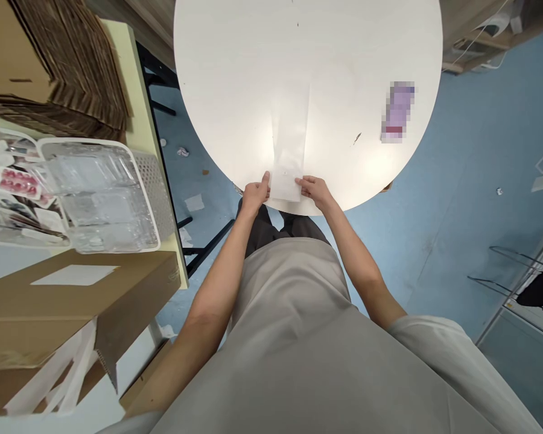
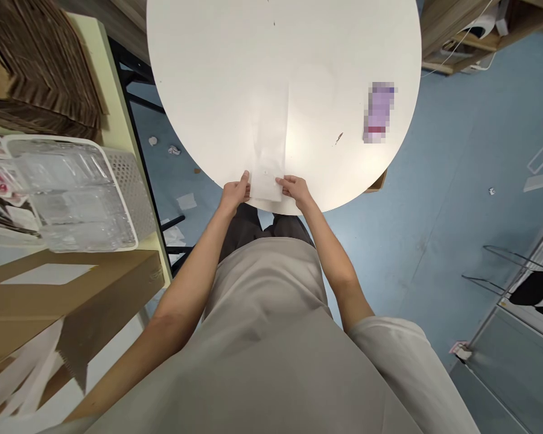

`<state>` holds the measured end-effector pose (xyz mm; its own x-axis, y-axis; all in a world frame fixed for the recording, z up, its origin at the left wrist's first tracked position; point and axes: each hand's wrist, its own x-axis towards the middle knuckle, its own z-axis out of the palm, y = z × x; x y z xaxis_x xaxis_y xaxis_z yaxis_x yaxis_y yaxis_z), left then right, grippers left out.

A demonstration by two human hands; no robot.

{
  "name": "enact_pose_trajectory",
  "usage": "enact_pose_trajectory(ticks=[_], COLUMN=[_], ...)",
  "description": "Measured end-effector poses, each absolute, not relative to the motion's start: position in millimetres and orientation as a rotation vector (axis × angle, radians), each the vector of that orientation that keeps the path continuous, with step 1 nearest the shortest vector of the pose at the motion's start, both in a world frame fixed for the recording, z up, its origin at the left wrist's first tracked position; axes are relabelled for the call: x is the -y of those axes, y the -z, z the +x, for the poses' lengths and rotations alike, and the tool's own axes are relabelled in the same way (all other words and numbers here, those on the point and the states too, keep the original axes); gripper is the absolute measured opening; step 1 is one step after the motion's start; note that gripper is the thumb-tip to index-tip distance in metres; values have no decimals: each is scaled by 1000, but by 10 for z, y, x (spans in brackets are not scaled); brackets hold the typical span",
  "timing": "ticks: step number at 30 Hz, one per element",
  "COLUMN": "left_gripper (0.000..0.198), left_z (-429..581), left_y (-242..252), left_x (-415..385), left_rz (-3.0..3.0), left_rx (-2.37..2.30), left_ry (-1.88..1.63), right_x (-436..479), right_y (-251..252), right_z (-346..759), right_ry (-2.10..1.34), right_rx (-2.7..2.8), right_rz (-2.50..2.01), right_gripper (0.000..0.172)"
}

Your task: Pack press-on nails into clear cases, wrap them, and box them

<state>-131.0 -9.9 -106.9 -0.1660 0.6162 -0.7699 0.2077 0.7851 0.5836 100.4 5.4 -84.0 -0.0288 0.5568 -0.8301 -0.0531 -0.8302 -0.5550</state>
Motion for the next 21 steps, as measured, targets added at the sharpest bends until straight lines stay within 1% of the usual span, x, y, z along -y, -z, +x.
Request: enact_pose_trajectory(ticks=[2,4,8,10,12,14,18,21], left_gripper=[63,63,67,66,59,48,23,20], left_z=[-1264,-1198,-1088,-1058,-1042,-1034,-1015,-998], left_y=[1013,977,1002,1036,1058,1058,1018,1002], left_x=[78,55,44,60,82,102,111,108], left_rz=[427,331,395,450,495,486,288,255], left_rx=[-1650,-1549,-1565,-1599,-1614,-1615,-1541,-1488], left_ry=[-374,-372,-381,-396,-449,-511,-584,-594], right_x=[-53,-47,-25,-10,5,20,41,46], right_y=[828,825,832,843,856,869,873,854], right_z=[1046,1069,1094,1104,1110,1110,1091,1070], right_ry=[-1939,-1946,-1941,-1936,-1929,-1917,-1904,-1915], right_rx=[494,478,486,497,518,539,553,555], right_rz=[-1807,-1796,-1795,-1780,-1772,-1776,-1758,-1737], right_gripper=[47,45,42,42,42,41,40,40])
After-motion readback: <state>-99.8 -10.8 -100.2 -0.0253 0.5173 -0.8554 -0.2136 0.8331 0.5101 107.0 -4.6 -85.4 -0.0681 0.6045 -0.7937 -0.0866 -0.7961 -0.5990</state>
